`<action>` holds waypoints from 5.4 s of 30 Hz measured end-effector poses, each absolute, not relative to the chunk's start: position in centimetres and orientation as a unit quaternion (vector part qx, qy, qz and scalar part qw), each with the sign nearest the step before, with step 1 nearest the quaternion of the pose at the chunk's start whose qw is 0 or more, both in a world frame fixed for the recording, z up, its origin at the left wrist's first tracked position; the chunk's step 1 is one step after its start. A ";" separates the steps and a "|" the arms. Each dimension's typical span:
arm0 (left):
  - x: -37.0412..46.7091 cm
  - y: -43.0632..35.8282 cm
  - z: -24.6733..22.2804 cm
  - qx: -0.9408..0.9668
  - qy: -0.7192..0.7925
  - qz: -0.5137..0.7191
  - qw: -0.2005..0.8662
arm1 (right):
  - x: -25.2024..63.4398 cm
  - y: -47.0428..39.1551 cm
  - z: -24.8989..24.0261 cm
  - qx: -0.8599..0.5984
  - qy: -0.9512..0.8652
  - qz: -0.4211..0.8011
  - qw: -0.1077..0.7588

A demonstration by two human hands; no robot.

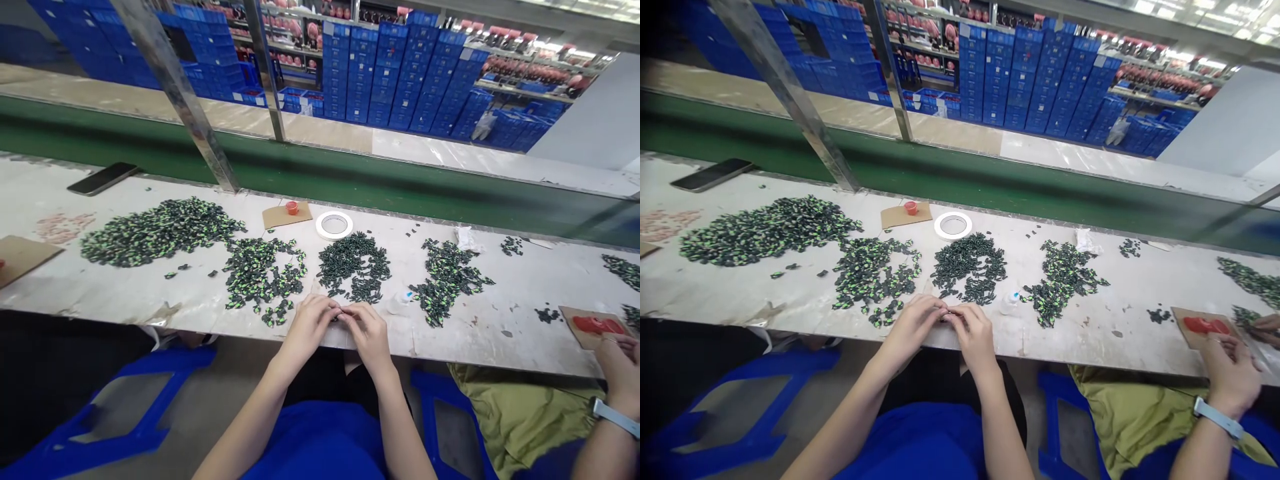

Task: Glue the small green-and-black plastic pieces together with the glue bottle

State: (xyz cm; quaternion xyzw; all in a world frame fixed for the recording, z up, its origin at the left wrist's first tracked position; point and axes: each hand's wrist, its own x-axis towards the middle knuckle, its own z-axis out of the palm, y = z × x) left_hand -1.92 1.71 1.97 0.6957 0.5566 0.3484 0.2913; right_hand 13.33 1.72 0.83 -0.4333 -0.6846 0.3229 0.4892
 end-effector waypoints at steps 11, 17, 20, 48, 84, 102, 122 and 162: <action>-1.8 0.3 -0.1 0.690 0.625 0.315 0.184 | 13.6 1.3 0.1 -0.507 -0.622 0.372 0.467; -1.4 0.5 0.3 0.674 0.608 0.339 0.246 | 13.3 1.0 0.4 -0.521 -0.602 0.393 0.460; -1.4 0.4 0.1 0.651 0.599 0.369 0.286 | 13.4 0.9 0.5 -0.523 -0.578 0.419 0.465; 0.7 -1.5 4.7 0.585 0.571 0.425 0.389 | 15.4 -0.6 2.4 -0.476 -0.550 0.430 0.535; -5.3 3.2 0.3 0.651 0.678 0.329 0.091 | 21.4 2.7 -0.5 -0.638 -0.586 0.168 0.471; -1.9 0.8 -0.3 0.679 0.600 0.343 0.247 | 16.9 1.8 0.5 -0.567 -0.354 0.395 0.630; -1.3 1.2 0.1 0.619 0.639 0.371 0.266 | 14.5 1.7 1.1 -0.638 -0.449 0.339 0.526; -1.2 1.5 0.7 0.613 0.647 0.363 0.272 | 14.4 1.5 1.1 -0.627 -0.439 0.336 0.548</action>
